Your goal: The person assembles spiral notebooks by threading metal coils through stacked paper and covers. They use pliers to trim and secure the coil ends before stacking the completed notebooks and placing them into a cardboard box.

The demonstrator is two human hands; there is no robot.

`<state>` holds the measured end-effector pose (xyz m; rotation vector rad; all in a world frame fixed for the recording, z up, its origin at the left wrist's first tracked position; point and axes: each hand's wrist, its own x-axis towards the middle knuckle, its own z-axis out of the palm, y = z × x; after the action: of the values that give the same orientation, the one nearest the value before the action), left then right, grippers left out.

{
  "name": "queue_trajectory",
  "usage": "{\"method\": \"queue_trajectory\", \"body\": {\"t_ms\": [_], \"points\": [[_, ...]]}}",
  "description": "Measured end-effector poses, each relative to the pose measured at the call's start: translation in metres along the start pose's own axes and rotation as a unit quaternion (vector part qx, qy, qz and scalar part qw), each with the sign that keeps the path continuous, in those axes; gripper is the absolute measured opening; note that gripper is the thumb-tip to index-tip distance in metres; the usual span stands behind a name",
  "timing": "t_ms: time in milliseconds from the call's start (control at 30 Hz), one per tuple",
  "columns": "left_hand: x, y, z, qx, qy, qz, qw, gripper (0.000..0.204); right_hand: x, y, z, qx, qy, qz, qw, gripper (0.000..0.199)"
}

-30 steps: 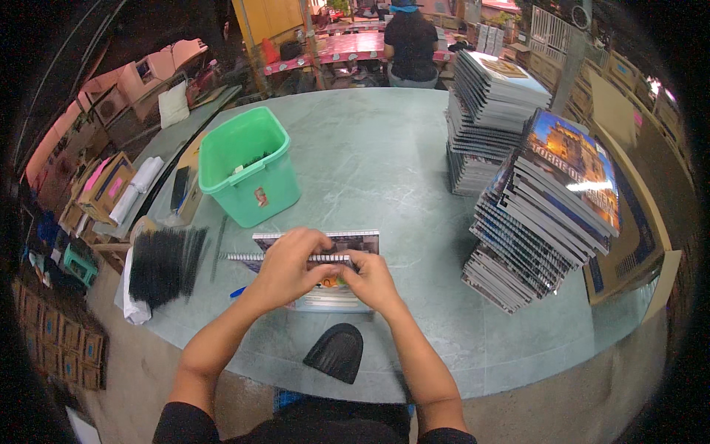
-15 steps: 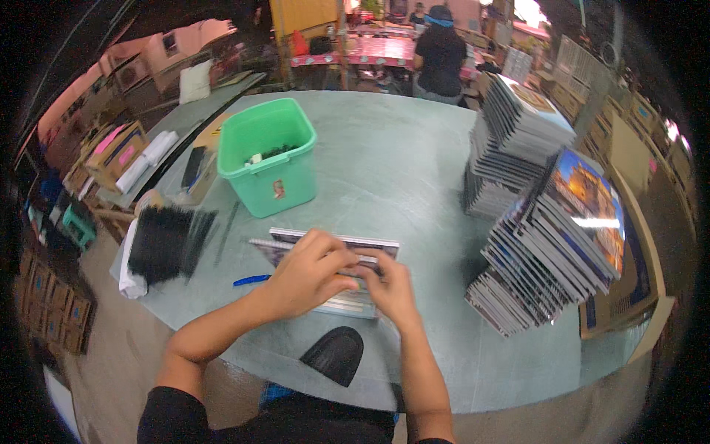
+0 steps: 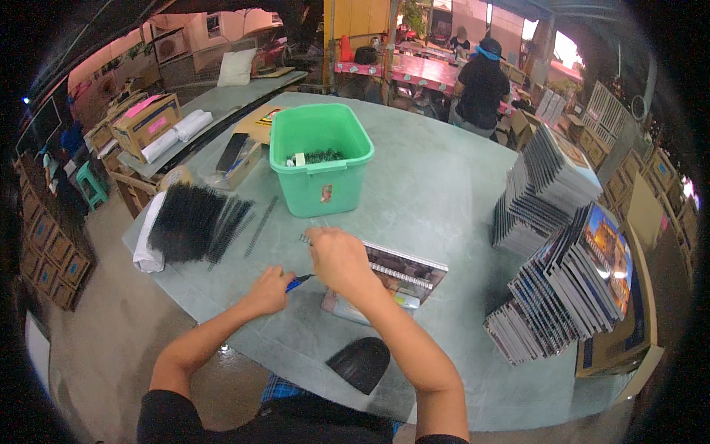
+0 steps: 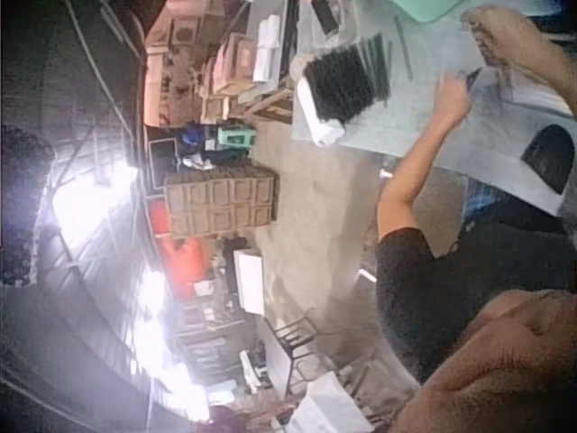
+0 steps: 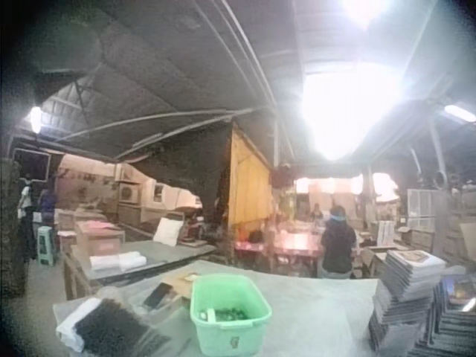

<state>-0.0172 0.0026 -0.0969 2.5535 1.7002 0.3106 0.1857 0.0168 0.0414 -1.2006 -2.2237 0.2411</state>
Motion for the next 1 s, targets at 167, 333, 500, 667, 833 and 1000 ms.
{"method": "queue_trajectory", "body": {"t_ms": [167,333,500,667,833,1000], "points": [[0.006,0.038,-0.092,-0.461,-0.078,-0.118,0.876,0.034,0.014,0.010,-0.008,0.135,-0.059,0.078,0.986,0.032],[0.010,0.040,-0.092,-0.534,-0.075,-0.113,0.834,0.036,0.015,0.007,-0.010,0.107,-0.066,0.028,0.992,0.032],[0.014,0.038,-0.102,-0.445,-0.108,-0.108,0.883,0.040,0.015,0.009,-0.004,0.105,-0.063,0.037,0.992,0.032],[0.013,0.038,-0.102,-0.421,-0.110,-0.103,0.894,0.041,0.014,0.009,-0.003,0.130,-0.050,0.021,0.990,0.032],[0.014,0.040,-0.104,-0.378,-0.097,-0.075,0.918,0.038,0.012,0.015,0.002,0.117,-0.026,-0.016,0.993,0.030],[0.012,0.041,-0.099,-0.305,-0.022,-0.043,0.951,0.032,0.010,0.010,0.002,0.076,-0.018,-0.039,0.996,0.029]]}}
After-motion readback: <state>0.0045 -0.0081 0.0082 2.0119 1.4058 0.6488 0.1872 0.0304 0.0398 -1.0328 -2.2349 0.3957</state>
